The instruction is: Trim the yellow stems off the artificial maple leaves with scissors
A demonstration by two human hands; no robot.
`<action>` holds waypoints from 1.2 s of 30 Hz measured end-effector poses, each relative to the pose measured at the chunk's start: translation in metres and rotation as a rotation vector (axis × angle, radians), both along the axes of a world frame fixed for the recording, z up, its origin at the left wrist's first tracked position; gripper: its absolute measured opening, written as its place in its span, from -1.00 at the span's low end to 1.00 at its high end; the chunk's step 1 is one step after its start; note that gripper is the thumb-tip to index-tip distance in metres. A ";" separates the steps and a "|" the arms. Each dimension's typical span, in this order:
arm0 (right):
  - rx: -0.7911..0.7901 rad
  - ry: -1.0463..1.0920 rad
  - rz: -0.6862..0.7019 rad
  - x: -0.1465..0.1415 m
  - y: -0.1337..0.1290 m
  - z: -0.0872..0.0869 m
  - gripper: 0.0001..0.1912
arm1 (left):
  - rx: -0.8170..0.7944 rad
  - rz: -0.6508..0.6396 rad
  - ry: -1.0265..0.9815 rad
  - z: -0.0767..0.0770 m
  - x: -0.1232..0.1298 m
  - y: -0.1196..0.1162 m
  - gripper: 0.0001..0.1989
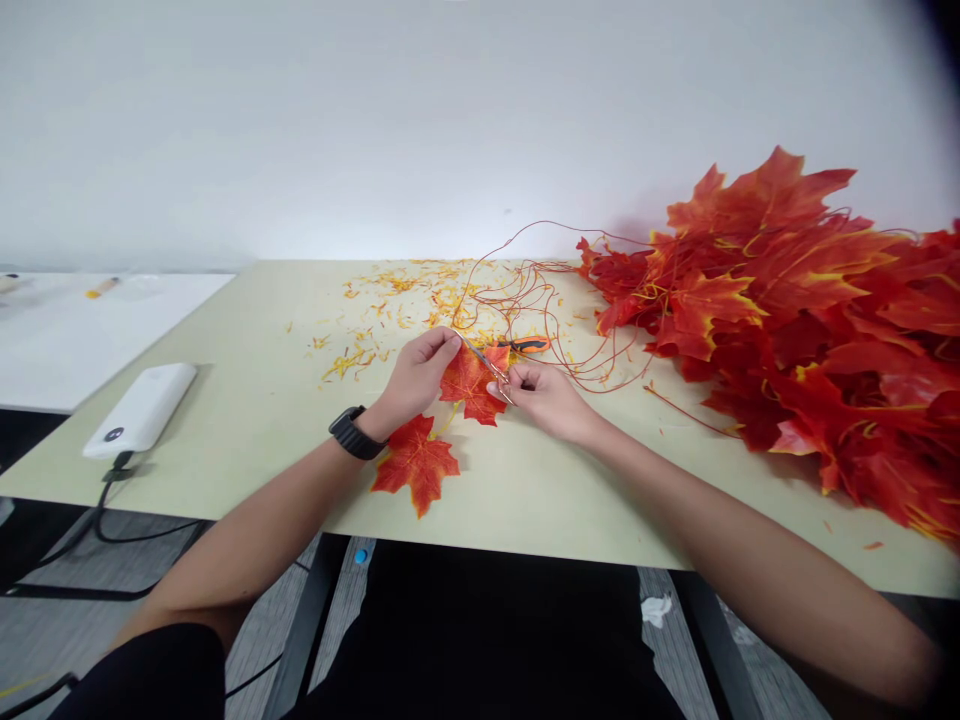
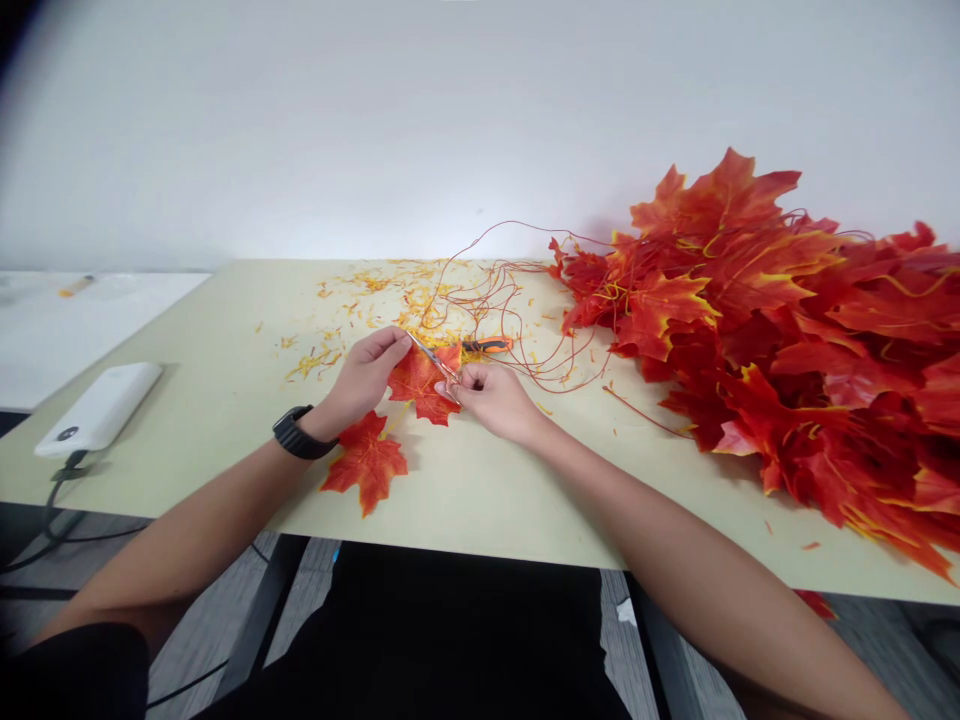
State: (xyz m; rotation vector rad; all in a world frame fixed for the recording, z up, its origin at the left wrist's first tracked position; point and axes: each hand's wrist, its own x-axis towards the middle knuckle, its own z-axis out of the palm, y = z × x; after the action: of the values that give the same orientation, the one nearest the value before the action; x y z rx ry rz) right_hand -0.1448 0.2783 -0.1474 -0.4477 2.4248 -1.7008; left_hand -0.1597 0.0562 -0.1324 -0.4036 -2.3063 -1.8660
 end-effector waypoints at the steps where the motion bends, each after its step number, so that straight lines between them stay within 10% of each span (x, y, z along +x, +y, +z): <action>1: 0.006 -0.004 0.009 0.000 0.000 0.000 -0.22 | -0.003 -0.001 0.001 0.000 0.000 0.000 -0.71; 25: -0.007 -0.009 -0.001 -0.001 -0.001 -0.005 -0.21 | -0.016 -0.044 -0.029 -0.003 0.001 0.002 -0.66; 36: -0.374 -0.108 -0.239 -0.008 0.001 0.005 -0.24 | 0.032 -0.056 -0.074 -0.001 0.002 0.004 -0.62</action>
State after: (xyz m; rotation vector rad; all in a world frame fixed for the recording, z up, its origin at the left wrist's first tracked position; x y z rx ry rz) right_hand -0.1530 0.2796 -0.1424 -0.1015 2.1575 -2.2280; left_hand -0.1575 0.0603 -0.1330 -0.4061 -2.3323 -1.9736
